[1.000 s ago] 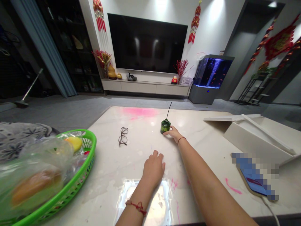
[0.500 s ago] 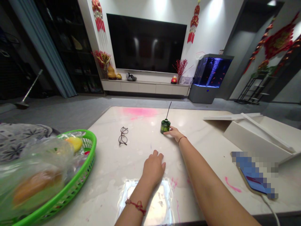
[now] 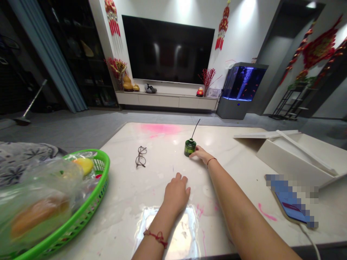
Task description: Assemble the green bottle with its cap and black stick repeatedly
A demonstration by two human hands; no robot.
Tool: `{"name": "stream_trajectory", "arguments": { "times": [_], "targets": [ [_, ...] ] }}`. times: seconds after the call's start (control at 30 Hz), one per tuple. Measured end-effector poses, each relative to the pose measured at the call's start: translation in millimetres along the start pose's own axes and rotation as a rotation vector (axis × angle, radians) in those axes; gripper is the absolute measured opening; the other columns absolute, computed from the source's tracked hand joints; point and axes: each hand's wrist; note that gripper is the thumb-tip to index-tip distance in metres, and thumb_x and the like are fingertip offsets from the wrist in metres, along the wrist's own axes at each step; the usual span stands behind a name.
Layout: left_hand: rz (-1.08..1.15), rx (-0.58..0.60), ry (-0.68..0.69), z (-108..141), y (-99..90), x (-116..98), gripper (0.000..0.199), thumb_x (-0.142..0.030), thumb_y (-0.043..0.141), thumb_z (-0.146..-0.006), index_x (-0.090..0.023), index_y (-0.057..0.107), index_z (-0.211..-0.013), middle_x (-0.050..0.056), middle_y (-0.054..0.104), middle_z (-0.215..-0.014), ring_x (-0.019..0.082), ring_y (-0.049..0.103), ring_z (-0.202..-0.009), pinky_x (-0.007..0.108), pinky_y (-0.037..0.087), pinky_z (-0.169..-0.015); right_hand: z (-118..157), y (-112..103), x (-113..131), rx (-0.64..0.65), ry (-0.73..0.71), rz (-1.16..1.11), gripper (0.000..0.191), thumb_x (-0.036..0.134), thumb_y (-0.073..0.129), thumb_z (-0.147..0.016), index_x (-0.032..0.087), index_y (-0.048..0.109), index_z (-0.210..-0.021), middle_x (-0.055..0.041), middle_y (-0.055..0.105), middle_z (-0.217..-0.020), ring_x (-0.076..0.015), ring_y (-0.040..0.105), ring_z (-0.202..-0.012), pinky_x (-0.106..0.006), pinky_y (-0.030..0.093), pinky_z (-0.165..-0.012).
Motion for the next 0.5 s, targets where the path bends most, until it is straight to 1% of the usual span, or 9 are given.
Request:
{"name": "stream_trajectory", "arguments": {
  "times": [0.1,0.17,0.3,0.5],
  "targets": [
    [-0.002,0.009,-0.005,0.1,-0.9,-0.6,0.026,-0.029,0.041,-0.082,-0.021,0.052,-0.104,0.007,0.049,-0.111,0.02,0.053,-0.096,0.032,0.043,-0.079,1.6,-2.5,1.6,0.042,-0.045,-0.04,0.056,0.009,0.069,-0.039,0.019,0.056,-0.093,-0.0031,0.059,-0.101,-0.0204,0.053,-0.097,-0.03,0.039,-0.085],
    [-0.005,0.01,-0.005,0.3,-1.5,-0.8,0.025,-0.029,0.042,-0.081,-0.021,0.052,-0.103,0.007,0.049,-0.111,0.021,0.053,-0.095,0.032,0.043,-0.079,2.7,-4.3,2.4,0.085,-0.073,-0.064,0.057,0.009,0.067,-0.04,0.02,0.057,-0.095,-0.0014,0.059,-0.104,-0.0193,0.052,-0.1,-0.029,0.038,-0.087],
    [-0.01,-0.004,0.003,0.8,-1.4,-0.7,0.025,-0.029,0.041,-0.081,-0.02,0.051,-0.103,0.008,0.05,-0.11,0.021,0.053,-0.094,0.033,0.043,-0.077,3.1,-6.4,1.4,0.15,-0.084,-0.075,0.047,0.012,0.069,-0.041,0.019,0.061,-0.087,-0.0005,0.062,-0.095,-0.0188,0.055,-0.093,-0.03,0.038,-0.087],
    [-0.009,-0.008,0.005,0.0,-0.3,-0.3,0.026,-0.028,0.041,-0.082,-0.02,0.051,-0.104,0.008,0.049,-0.11,0.022,0.053,-0.094,0.033,0.043,-0.077,0.2,-3.4,-3.3,0.151,-0.053,-0.054,0.046,0.014,0.073,-0.039,0.017,0.061,-0.083,-0.001,0.062,-0.087,-0.0177,0.057,-0.081,-0.032,0.04,-0.083]
  ]
}}
Point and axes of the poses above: each hand's wrist, its own z-axis away from the middle knuckle, its own y-axis out of the palm, x = y × z
